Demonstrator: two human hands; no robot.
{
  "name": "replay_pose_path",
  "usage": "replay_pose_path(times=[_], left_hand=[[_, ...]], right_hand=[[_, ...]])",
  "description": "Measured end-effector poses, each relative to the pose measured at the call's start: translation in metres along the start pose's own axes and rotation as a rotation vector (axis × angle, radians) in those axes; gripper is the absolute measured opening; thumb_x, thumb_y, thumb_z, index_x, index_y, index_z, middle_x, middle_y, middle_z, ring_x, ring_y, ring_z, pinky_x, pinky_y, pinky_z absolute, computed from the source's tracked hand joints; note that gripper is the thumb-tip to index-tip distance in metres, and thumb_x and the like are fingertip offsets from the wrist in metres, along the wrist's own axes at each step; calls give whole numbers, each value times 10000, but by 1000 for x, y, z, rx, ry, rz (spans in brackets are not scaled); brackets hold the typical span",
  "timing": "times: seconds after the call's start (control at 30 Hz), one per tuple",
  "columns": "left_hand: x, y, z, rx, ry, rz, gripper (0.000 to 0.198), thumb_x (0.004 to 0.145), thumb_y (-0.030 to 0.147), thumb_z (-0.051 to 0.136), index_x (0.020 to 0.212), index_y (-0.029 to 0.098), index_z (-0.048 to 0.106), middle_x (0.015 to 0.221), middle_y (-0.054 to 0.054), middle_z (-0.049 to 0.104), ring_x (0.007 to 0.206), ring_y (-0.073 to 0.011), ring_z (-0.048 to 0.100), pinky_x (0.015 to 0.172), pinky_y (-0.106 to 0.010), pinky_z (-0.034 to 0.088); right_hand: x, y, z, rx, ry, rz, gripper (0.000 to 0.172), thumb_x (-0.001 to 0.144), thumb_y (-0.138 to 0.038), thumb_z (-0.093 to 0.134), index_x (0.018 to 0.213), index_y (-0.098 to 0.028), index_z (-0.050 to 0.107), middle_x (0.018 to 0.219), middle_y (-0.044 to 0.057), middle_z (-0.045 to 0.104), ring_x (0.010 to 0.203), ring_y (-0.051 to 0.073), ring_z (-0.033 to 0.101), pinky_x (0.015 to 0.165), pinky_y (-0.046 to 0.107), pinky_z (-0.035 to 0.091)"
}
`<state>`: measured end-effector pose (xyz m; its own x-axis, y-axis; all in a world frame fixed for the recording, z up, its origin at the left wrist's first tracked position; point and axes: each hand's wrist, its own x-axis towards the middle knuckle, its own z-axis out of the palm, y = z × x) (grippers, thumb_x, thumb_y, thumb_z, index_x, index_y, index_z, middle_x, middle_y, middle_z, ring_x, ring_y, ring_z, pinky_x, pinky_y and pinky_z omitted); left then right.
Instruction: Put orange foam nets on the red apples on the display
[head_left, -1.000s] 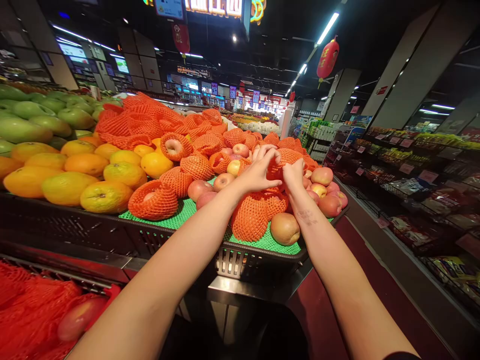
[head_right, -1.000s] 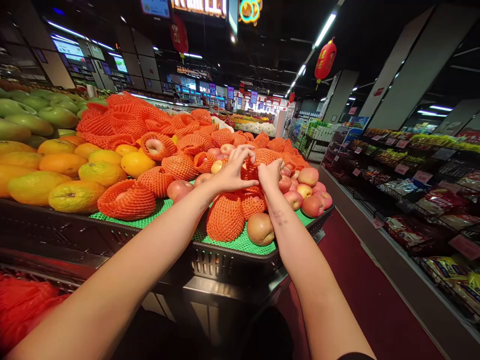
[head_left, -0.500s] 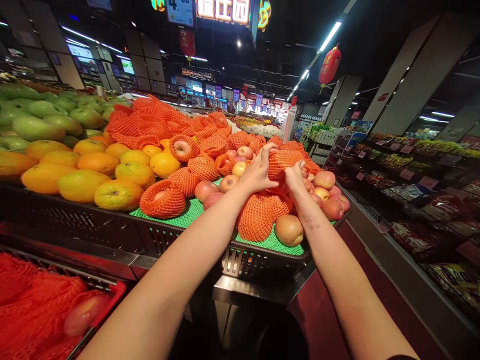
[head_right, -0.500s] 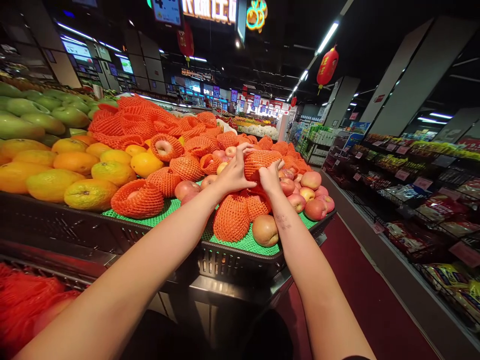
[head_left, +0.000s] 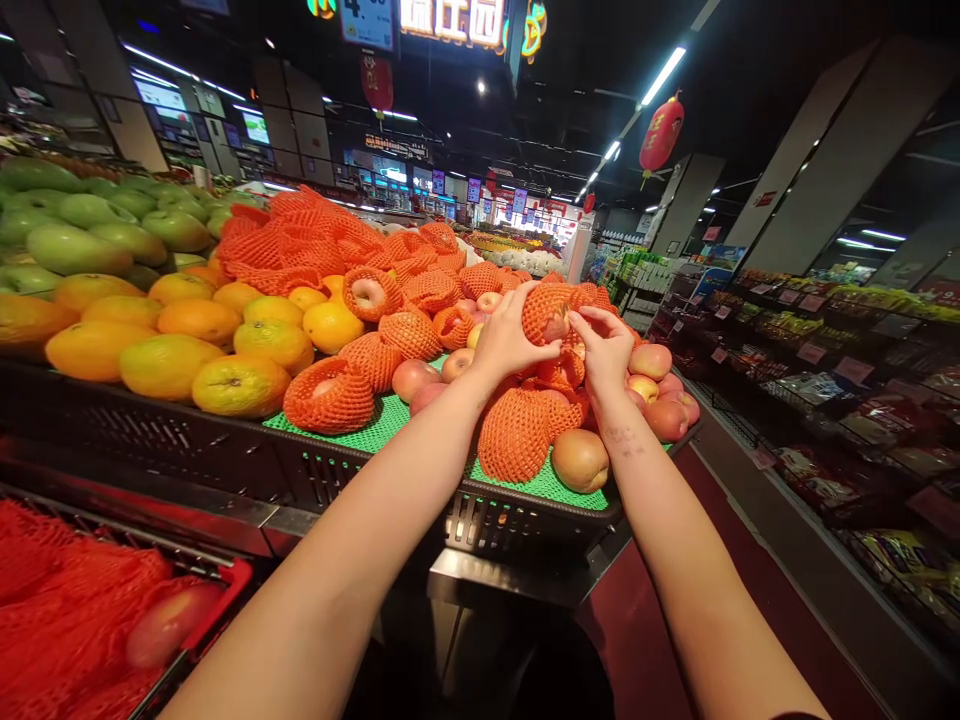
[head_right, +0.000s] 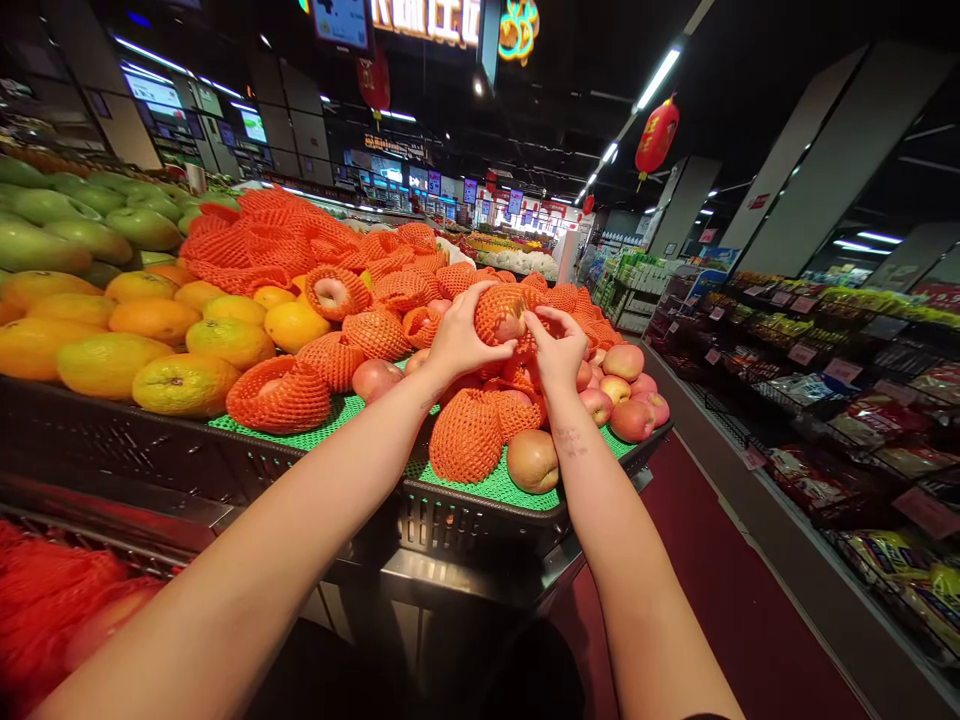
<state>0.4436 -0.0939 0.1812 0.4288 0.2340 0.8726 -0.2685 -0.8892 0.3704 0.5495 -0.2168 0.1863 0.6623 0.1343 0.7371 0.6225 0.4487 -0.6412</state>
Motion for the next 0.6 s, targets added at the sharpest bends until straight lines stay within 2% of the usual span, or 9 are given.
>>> replay_pose_path(times=[0.1, 0.2, 0.3, 0.4, 0.47, 0.6], left_hand=[[0, -3, 1, -37, 18, -5, 822, 664, 288, 808, 1406, 178, 475, 1400, -154, 606, 1313, -328, 569, 1169, -494, 447], [1, -5, 0, -61, 7, 35, 836, 649, 248, 800, 1409, 198, 455, 1435, -150, 571, 1339, -327, 552, 1185, -495, 435], [2, -8, -2, -75, -69, 116, 864, 637, 248, 833, 1412, 211, 456, 1452, -146, 551, 1360, -323, 537, 1198, -491, 424], [2, -10, -2, -110, -154, 165, 841, 675, 371, 878, 1400, 192, 491, 1436, -150, 573, 1360, -319, 538, 1203, -493, 421], [1, -10, 0, -134, -182, 150, 816, 714, 404, 866, 1414, 198, 501, 1445, -141, 584, 1371, -311, 537, 1211, -495, 413], [1, -11, 3, -146, -163, 62, 806, 719, 320, 843, 1444, 200, 515, 1463, -129, 599, 1368, -304, 554, 1213, -488, 418]], right_hand=[[3, 4, -4, -12, 37, -16, 394, 616, -404, 864, 844, -205, 613, 835, 10, 673, 771, 158, 641, 785, 327, 576], [5, 9, -6, -6, 51, 2, 427, 631, -321, 822, 985, -228, 602, 779, -37, 643, 718, 142, 634, 742, 300, 571], [6, 10, -6, -52, -33, -24, 354, 708, -246, 677, 1061, -219, 667, 871, -1, 717, 827, 171, 685, 861, 349, 595], [6, 9, -6, -116, -68, -86, 254, 727, -229, 598, 941, -187, 727, 1001, 53, 775, 961, 217, 714, 955, 401, 590], [6, 11, -7, -145, -53, -94, 253, 735, -236, 590, 923, -172, 746, 989, 65, 789, 942, 234, 723, 940, 425, 599], [6, 14, -7, -178, -50, -140, 265, 771, -240, 579, 942, -172, 771, 1007, 61, 791, 951, 227, 720, 961, 426, 586]])
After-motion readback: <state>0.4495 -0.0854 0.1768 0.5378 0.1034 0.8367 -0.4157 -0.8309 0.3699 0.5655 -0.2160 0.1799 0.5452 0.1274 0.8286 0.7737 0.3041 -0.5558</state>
